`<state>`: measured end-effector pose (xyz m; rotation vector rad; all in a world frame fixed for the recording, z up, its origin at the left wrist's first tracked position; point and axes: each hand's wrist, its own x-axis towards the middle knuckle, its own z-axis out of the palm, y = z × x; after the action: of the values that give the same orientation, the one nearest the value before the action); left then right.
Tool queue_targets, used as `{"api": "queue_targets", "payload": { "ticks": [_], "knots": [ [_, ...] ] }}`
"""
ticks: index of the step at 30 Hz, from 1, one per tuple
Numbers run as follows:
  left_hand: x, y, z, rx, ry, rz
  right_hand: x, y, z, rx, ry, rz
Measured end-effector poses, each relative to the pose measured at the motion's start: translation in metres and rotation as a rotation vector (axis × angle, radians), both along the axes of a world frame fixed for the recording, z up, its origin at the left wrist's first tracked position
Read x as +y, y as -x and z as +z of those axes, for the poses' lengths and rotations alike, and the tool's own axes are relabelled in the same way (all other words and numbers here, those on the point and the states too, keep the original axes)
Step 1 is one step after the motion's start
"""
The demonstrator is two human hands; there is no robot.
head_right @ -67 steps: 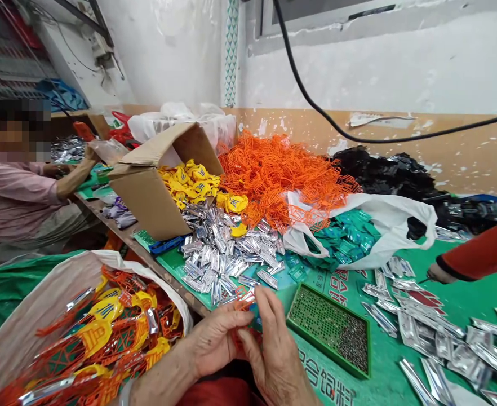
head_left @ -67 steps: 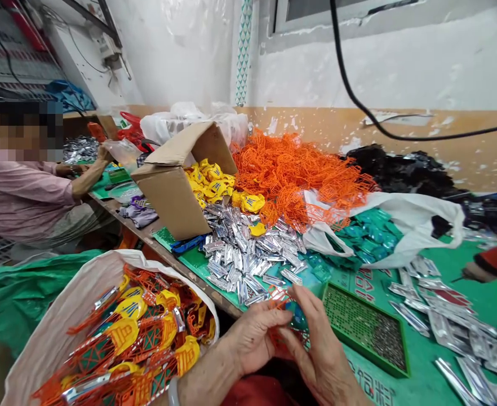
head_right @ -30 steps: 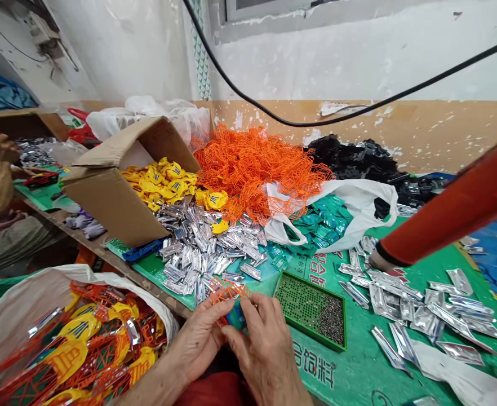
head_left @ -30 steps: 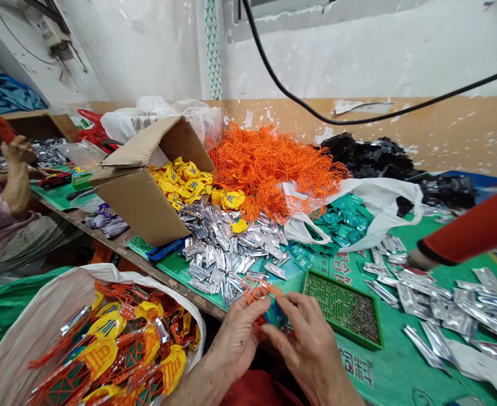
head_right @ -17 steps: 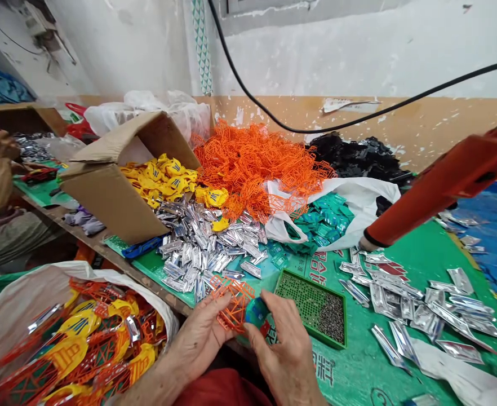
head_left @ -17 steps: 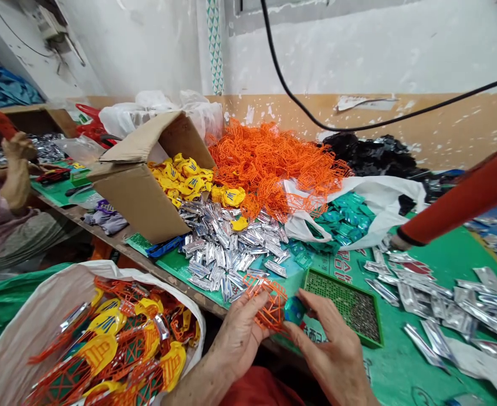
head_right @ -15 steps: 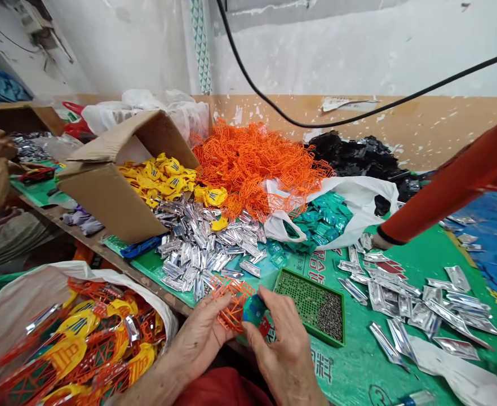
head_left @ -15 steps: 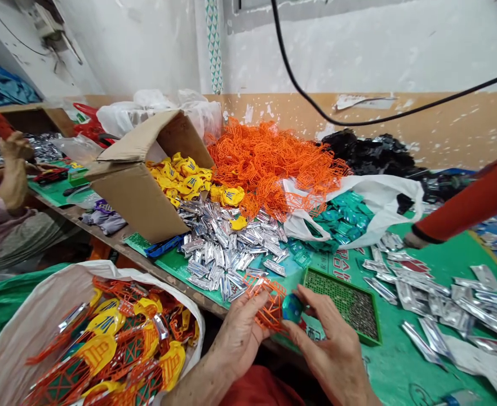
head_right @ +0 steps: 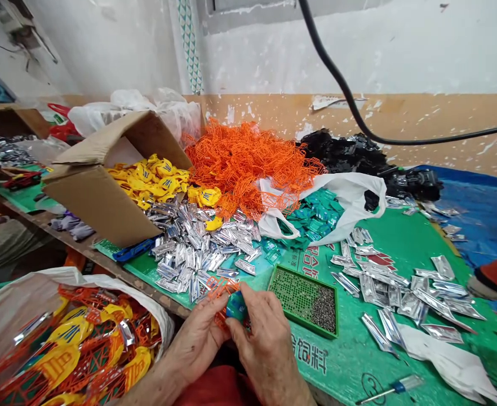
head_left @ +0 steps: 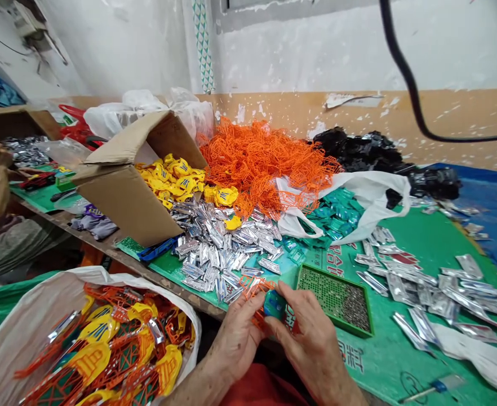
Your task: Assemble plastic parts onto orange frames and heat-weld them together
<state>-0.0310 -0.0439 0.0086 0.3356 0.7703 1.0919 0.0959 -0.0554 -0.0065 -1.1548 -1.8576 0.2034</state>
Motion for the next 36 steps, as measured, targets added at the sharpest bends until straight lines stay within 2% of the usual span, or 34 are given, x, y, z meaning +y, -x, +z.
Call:
{"api": "queue_targets", "payload": {
  "ticks": [6, 13, 19, 27, 36],
  "knots": [
    [0.000, -0.001, -0.007, -0.041, 0.012, 0.060, 0.000, 0.001, 0.002, -0.049, 0.011, -0.044],
    [-0.003, 0.002, -0.008, -0.010, 0.030, 0.053, -0.002, 0.004, 0.006, -0.141, -0.057, -0.034],
    [-0.004, -0.001, -0.007, 0.015, -0.035, -0.032, -0.006, 0.007, 0.000, -0.115, -0.094, -0.063],
    [-0.006, 0.001, -0.009, 0.041, -0.069, -0.046, -0.005, 0.005, -0.003, 0.022, 0.040, -0.040],
    [-0.006, -0.002, -0.004, 0.090, -0.136, -0.070, -0.008, 0.002, -0.002, -0.193, -0.139, -0.070]
  ]
}}
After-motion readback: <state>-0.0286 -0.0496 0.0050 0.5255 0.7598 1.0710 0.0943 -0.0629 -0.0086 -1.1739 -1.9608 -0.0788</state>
